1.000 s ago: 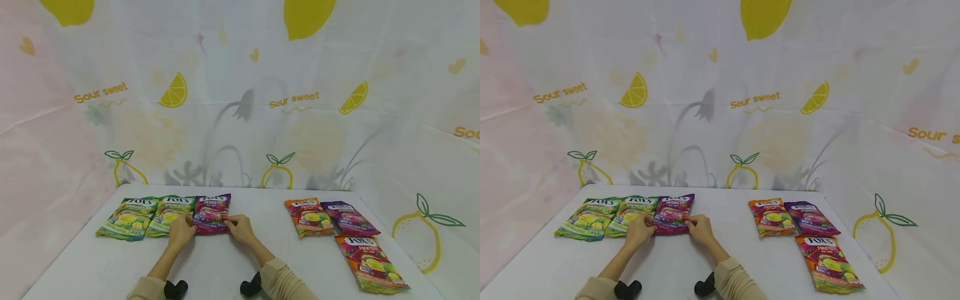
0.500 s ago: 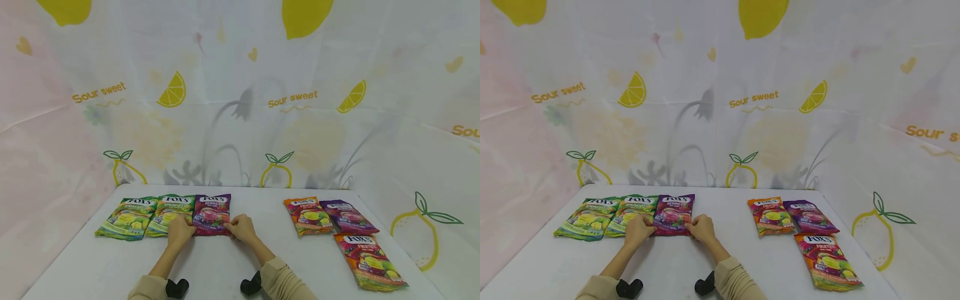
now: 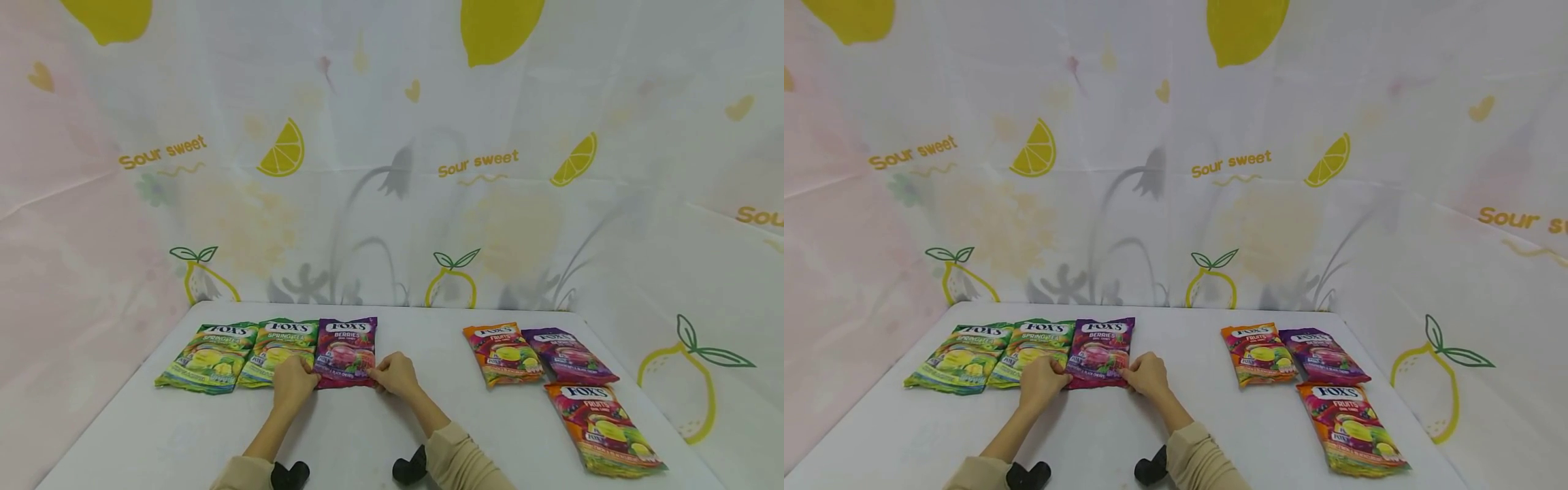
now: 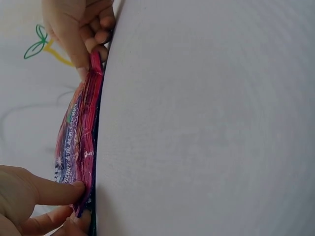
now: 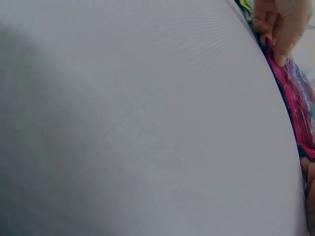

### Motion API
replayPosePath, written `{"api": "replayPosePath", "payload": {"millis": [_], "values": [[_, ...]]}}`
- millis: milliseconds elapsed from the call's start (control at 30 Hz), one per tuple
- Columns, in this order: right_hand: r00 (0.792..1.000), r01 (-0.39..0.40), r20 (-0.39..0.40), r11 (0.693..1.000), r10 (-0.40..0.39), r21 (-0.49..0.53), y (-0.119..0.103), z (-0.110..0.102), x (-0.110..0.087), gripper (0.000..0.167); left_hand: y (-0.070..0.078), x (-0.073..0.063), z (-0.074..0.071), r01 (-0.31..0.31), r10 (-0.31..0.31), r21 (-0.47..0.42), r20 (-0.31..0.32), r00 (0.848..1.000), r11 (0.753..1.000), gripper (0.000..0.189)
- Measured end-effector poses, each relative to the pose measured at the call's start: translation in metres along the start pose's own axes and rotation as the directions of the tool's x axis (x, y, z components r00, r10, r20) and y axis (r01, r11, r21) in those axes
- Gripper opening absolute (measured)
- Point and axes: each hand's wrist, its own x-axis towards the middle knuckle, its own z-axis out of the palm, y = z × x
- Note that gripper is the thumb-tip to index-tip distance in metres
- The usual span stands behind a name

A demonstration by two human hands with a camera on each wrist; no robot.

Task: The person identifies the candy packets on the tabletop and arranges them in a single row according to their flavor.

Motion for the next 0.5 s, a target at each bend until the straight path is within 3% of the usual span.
{"api": "replayPosePath", "payload": {"millis": [267,500], "values": [[0.999,-0.046,-0.029,0.998,0.045,-0.041,-0.0017,0.0021,-0.0031,0.024,0.0015,-0.0006,-0.0001,0.003,-0.003,0.027,0.021,1.0,1.0,0.016],[0.996,-0.008,-0.086,0.997,0.002,-0.072,0.0004,0.0063,-0.0062,0.022,0.0041,-0.002,-0.0004,-0.002,0.0,0.049,0.051,0.999,0.999,0.013]]}}
